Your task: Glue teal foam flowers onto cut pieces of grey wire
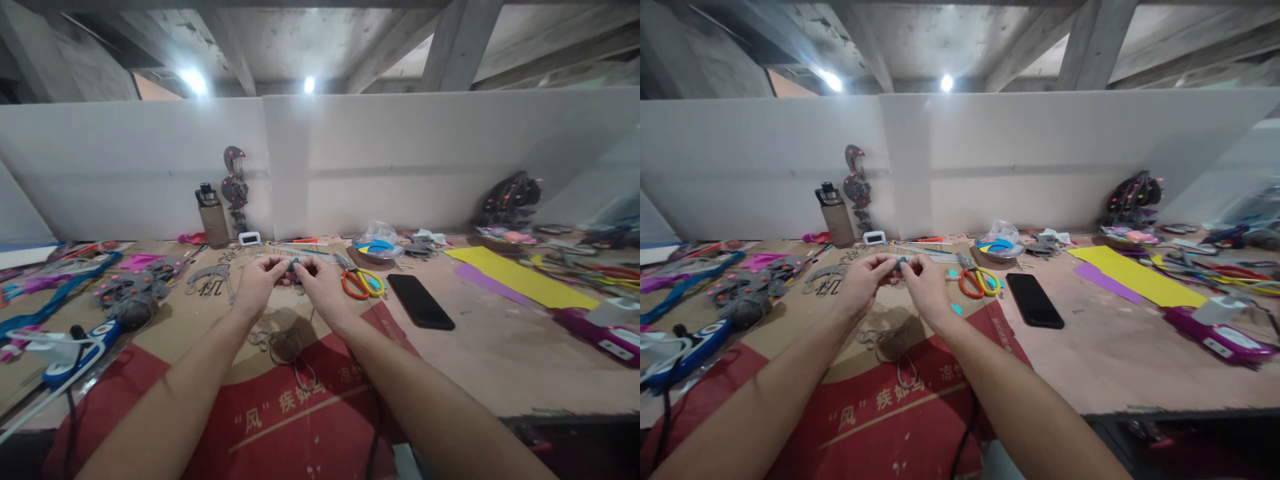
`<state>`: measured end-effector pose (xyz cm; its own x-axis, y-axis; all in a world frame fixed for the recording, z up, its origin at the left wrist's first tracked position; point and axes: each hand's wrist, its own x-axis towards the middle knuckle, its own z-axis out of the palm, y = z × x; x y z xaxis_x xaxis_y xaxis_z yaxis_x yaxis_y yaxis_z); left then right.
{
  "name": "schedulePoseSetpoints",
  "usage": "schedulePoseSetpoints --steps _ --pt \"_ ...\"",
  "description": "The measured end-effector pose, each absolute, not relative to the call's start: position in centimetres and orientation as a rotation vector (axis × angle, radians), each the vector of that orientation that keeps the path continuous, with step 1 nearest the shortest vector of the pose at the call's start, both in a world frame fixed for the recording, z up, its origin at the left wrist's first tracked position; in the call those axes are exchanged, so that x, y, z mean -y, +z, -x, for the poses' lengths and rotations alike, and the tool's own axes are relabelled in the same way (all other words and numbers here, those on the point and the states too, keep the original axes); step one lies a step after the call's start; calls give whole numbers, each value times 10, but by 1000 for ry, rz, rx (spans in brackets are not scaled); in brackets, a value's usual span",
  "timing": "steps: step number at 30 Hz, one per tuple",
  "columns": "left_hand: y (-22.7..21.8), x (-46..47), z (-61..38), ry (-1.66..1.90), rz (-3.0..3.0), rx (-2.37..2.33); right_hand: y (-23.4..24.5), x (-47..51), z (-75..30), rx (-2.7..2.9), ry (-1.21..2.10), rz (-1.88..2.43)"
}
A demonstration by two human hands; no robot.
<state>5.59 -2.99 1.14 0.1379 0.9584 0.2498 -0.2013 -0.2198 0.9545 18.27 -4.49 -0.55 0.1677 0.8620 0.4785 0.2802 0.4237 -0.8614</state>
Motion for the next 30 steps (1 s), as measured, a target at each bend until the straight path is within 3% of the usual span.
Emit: schedulePoseSetpoints --steps 9,19,22,26,30 --pt "9 8 -36 1418 -1322 -890 -12 42 -183 1563 567 1049" --pt "34 -18 16 1750 -805 -699 -9 65 -168 2099 879 711" --pt "34 -19 20 1762 -807 -684 -6 54 -183 1859 768 1004" --pt "29 -14 10 1677 -868 -665 -14 34 -211 1795 255 1632" --pt "26 -10 -1 1616 -833 -651 -32 23 -222 1864 369 1992"
